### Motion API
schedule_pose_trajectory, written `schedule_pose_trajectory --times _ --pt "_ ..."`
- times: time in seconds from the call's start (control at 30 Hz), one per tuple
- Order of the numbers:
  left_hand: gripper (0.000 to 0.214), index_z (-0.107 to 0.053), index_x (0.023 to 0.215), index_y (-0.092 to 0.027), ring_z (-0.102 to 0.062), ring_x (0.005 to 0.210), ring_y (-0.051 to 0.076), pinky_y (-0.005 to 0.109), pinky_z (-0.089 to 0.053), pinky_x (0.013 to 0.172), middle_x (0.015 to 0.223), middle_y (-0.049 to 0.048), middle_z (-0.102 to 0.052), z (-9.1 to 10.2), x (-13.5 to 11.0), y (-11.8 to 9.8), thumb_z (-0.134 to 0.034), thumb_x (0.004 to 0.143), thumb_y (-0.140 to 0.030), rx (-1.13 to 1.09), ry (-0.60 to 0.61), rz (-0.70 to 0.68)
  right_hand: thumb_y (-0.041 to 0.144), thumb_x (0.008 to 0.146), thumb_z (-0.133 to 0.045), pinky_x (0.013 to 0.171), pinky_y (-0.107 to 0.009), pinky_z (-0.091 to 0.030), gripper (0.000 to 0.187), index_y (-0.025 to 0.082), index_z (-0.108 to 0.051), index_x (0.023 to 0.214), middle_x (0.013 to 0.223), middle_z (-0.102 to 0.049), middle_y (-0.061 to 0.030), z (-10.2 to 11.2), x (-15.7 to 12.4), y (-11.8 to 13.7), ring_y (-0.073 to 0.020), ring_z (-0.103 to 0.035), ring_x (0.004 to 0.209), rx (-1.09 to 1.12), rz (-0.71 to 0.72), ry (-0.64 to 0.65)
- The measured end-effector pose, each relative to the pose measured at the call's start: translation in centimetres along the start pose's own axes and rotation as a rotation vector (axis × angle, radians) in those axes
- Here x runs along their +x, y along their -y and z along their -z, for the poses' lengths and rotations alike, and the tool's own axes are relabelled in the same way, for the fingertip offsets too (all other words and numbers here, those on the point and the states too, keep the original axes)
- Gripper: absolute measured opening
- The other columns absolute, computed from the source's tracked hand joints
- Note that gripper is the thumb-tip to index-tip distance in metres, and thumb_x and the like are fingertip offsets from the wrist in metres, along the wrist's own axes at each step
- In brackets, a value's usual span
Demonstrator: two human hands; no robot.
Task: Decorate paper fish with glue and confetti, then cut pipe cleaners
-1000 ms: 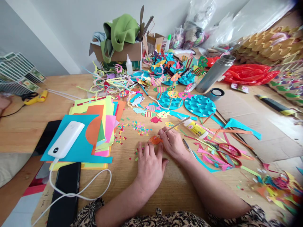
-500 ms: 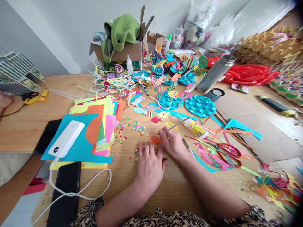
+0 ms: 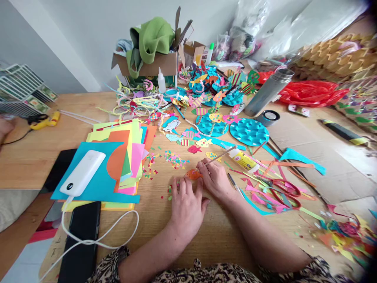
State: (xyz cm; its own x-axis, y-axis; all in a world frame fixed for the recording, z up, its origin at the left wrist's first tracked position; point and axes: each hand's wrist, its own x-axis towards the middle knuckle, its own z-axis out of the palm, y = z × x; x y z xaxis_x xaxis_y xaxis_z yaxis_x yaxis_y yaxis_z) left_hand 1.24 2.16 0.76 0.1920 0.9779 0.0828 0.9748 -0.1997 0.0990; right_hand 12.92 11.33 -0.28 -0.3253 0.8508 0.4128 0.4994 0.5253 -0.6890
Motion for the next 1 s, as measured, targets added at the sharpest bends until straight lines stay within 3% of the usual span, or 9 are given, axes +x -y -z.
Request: schedule_pose_trajectory --times 1.0 --pt "0.059 -0.053 0.134 -0.018 -0.047 0.117 0.032 0.058 -0.030 0.109 0.121 0.0161 -0.054 -0.07 0.01 0.01 -0.059 0.086 -0.051 0.006 -0.001 -0.003 0.025 0.099 -0.040 0.061 -0.027 -0.041 0.028 0.021 -0.050 0.073 0.067 -0.056 -0.0015 0.09 -0.04 -0.04 -0.0144 -0.054 0.061 0.016 -0.026 0.001"
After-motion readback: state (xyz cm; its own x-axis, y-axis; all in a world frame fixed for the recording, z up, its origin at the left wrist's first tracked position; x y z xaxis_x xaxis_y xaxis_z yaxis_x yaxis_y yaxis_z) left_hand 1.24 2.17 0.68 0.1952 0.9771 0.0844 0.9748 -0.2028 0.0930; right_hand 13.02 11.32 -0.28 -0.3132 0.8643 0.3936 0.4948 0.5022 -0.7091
